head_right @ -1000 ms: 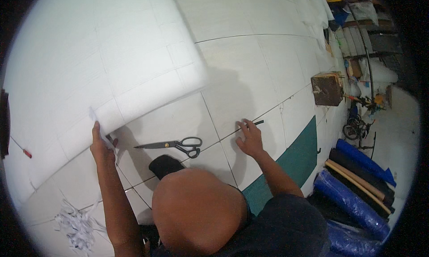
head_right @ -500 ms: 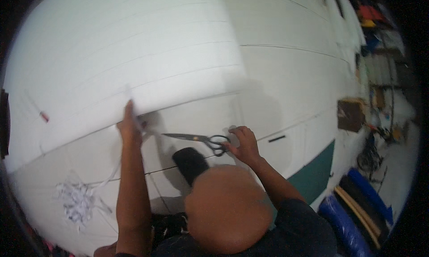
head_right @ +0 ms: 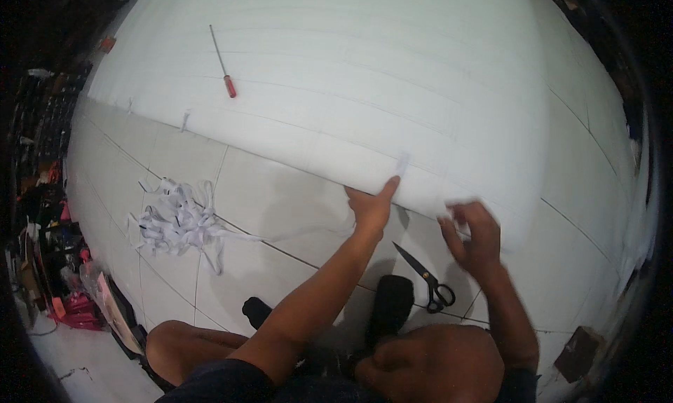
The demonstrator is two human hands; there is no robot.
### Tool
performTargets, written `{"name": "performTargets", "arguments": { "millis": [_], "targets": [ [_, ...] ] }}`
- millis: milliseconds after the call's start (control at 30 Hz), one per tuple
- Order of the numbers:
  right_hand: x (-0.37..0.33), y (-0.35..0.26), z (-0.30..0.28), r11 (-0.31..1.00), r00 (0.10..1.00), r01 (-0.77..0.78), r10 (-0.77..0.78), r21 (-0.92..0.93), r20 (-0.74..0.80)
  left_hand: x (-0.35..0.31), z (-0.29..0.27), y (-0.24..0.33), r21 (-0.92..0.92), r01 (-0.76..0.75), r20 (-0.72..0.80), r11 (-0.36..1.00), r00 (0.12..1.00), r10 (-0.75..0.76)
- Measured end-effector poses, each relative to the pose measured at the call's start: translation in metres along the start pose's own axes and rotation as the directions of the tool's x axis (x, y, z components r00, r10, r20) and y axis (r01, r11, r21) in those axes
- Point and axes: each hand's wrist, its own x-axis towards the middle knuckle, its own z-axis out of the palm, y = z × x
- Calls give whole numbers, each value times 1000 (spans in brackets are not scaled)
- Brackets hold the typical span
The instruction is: The person sits on the floor and assembles a long white foam structure by inserting metal rods into pre-cut slots. They use a red-handled tool to push the rods in and scissors to trim excess white fabric strips from the foam edges.
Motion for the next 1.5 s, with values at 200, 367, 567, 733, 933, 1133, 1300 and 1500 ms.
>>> {"name": "performTargets", "arguments": {
  "millis": [200,367,567,733,933,1133,1300,1500],
  "targets": [
    [236,-69,103,925,879,348,-379,154,290,-7,5,3,88,-100,-13,991,995,101],
    [320,-163,234,951,836,307,-258,-24,485,-10,9,5,68,-89,-33,994,995,91],
    [333,-165,326,936,881,296,-191,-190,432,-11,12,-24,129,-193,-27,973,980,198],
    [329,-149,300,975,913,168,-99,-145,395,-4,18,-51,232,-292,3,928,954,300],
    [282,-80,187,996,907,-88,93,-32,410,-11,3,2,104,-13,49,994,999,8],
    [183,-23,-5,990,961,-137,123,38,249,-10,1,11,128,98,53,987,993,-106],
    [85,-32,-145,977,972,-164,184,-136,149,14,4,-15,102,16,-23,995,1000,-13],
    [-8,-83,-226,779,940,-79,265,-622,213,-6,8,1,24,155,105,988,982,-157]
  ]
}}
